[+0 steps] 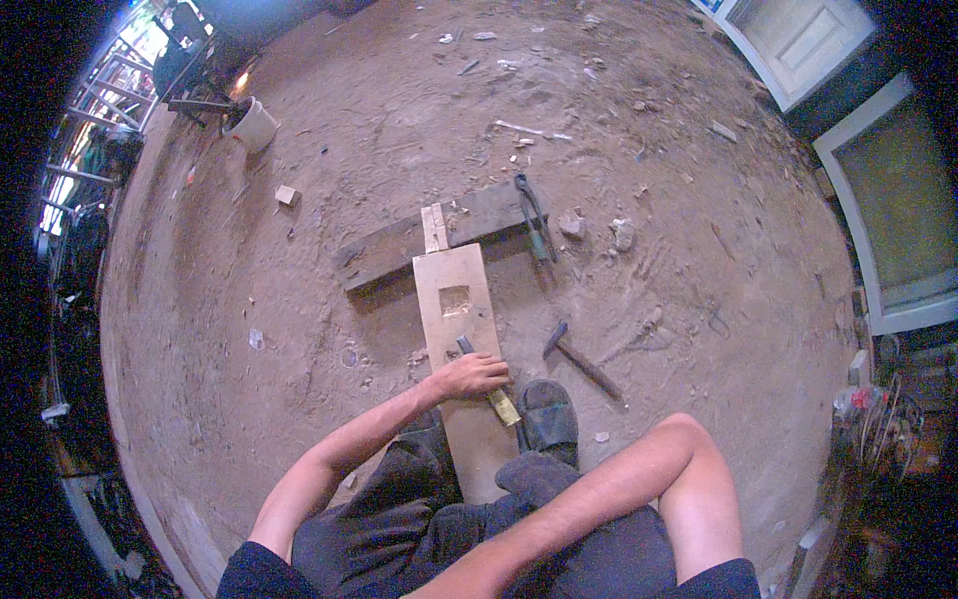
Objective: The person carves a rectangular hole into a wooden board using a chisel and a hammer while sitting on the floor.
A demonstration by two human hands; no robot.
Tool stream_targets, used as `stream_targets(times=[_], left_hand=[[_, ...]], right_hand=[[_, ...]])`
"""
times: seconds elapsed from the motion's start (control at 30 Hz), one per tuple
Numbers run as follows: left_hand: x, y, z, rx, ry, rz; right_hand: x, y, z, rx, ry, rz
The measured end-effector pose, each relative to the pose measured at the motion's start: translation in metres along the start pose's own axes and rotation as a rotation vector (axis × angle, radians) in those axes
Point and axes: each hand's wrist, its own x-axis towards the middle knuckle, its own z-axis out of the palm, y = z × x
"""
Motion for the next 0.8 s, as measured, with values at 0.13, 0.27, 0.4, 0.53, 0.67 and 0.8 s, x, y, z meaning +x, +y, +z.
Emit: stream_targets(times=[0.13, 0.27, 0.4, 0.53, 0.67, 0.8], left_hand=[[-0.002, 0.000, -0.002, 0.028, 0.024, 0.005], [0.001, 0.000, -0.003, 0.056, 0.061, 0.029], [-0.006, -0.004, 0.004, 0.053, 0.105, 0.044], [-0.006, -0.004, 0.008, 0.035, 0.093, 0.033], [0.003, -0.007, 0.010, 0.009, 0.100, 0.031], [0.003, -0.006, 0.008, 0.041, 0.100, 0.033]], right_hand=[[-0.006, -0.036, -0.012, -0.227, 0.116, 0.046], [-0.050, -0.051, -0.046, -0.882, 0.253, 0.100], [-0.136, -0.043, -0.072, -2.062, 0.632, 0.677], [-0.243, 0.017, -0.085, -1.851, 0.641, 1.013], [-0.300, 0.101, -0.065, -1.268, 0.851, 0.822], [-0.293, 0.128, -0.074, -0.983, 1.253, 0.668]])
